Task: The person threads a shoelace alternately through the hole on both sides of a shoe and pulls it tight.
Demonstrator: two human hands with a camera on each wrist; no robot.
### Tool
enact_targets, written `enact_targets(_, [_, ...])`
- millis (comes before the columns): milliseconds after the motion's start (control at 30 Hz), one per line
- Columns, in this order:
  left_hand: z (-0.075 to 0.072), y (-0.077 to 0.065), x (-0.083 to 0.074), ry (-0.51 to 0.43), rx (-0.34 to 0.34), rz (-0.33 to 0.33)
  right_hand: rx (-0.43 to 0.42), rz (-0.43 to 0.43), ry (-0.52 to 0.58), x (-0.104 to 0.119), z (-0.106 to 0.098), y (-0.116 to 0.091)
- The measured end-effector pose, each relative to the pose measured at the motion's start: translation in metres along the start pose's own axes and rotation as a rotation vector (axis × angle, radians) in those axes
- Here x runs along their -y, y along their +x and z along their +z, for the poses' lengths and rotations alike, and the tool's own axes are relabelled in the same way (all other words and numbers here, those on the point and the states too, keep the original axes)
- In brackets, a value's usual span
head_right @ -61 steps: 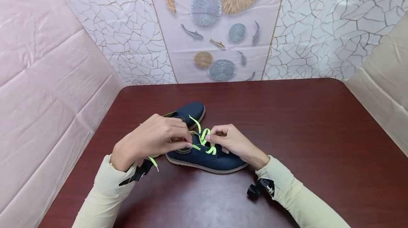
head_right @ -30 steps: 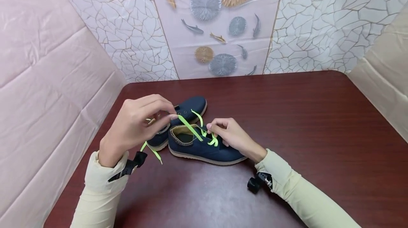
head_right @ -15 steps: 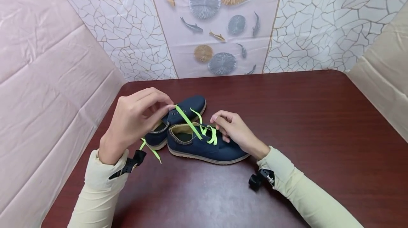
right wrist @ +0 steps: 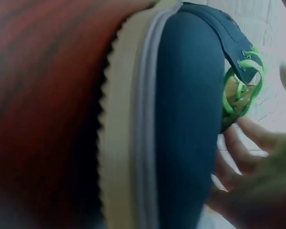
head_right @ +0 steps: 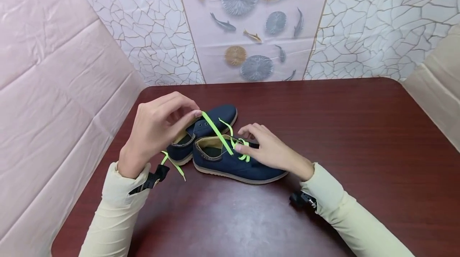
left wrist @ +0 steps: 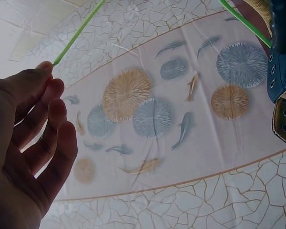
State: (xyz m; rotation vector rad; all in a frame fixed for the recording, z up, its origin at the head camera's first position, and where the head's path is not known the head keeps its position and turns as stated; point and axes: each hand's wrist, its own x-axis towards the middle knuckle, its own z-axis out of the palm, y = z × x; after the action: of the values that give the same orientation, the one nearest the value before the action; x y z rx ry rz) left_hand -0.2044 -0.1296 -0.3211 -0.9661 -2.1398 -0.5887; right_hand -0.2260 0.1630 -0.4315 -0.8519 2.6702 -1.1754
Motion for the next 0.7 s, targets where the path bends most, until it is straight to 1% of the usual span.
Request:
enact_targets(100, [0.000,-0.001,0.001,-0.009,0.008,-0.011,0.062,-0.032,-0.158,0.004,0.000,-0.003])
enact_targets(233, [-0.001,0.000,0.002,-0.018,0.016,-0.020,0.121,-0.019,-0.324,0.007,0.003,-0.005])
enact_targets(300, [-0.001,0.002,0.002,-0.021,0.015,-0.018,0.146,0.004,-0.369,0.007,0.003,-0.006])
enact_targets(367, [-0.002,0.003,0.001,-0.045,0.023,-0.017,0.173,0.032,-0.390,0.007,0.004,-0.007])
enact_targets(433, [-0.004,0.004,0.001,-0.111,0.056,-0.009,0.190,0.054,-0.396,0.005,0.004,-0.008])
enact_targets(500, [-0.007,0.004,0.002,-0.230,0.123,0.006,0.208,0.079,-0.401,0.003,0.003,-0.009])
enact_targets(567, [-0.011,0.004,0.004,-0.366,0.229,0.027,0.228,0.091,-0.413,0.002,0.001,-0.010])
enact_targets(633, [-0.016,0.002,0.007,-0.498,0.381,0.042,0.257,0.110,-0.428,0.002,0.000,-0.011])
enact_targets(700, [-0.019,-0.002,0.009,-0.588,0.553,0.034,0.295,0.119,-0.451,0.003,0.000,-0.011])
